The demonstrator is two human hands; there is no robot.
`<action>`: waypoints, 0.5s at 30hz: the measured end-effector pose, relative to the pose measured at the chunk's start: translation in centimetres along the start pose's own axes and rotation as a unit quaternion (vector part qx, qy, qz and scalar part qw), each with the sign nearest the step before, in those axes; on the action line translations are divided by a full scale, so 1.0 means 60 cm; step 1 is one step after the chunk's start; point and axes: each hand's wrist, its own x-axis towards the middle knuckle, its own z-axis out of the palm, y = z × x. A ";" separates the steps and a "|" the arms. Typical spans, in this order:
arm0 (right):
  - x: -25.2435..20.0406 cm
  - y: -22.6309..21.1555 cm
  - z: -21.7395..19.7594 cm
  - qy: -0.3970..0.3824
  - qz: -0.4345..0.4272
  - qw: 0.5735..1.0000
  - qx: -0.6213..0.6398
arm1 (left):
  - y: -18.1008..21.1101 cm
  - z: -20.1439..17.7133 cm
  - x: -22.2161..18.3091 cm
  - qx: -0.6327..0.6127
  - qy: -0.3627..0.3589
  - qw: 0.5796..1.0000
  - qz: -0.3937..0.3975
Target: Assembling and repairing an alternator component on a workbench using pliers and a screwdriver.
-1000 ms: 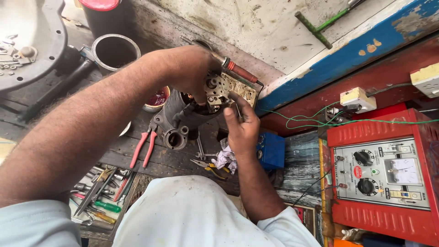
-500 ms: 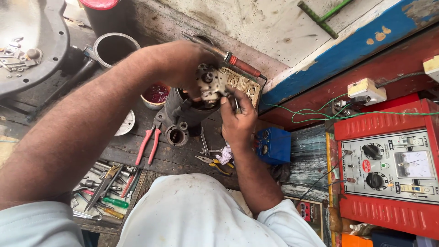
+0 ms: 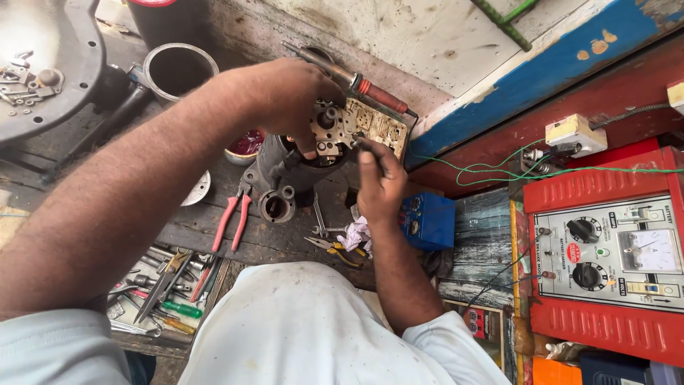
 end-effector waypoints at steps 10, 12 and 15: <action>-0.094 -0.036 0.023 0.002 -0.009 1.000 0.020 | -0.070 0.037 0.012 -0.197 0.056 0.978 0.044; -0.091 -0.046 0.033 0.000 0.002 1.000 0.010 | -0.095 0.058 0.016 -0.267 0.086 0.956 0.089; -0.077 -0.049 0.043 0.023 0.000 0.999 -0.022 | -0.112 0.085 0.015 -0.379 0.092 0.915 0.104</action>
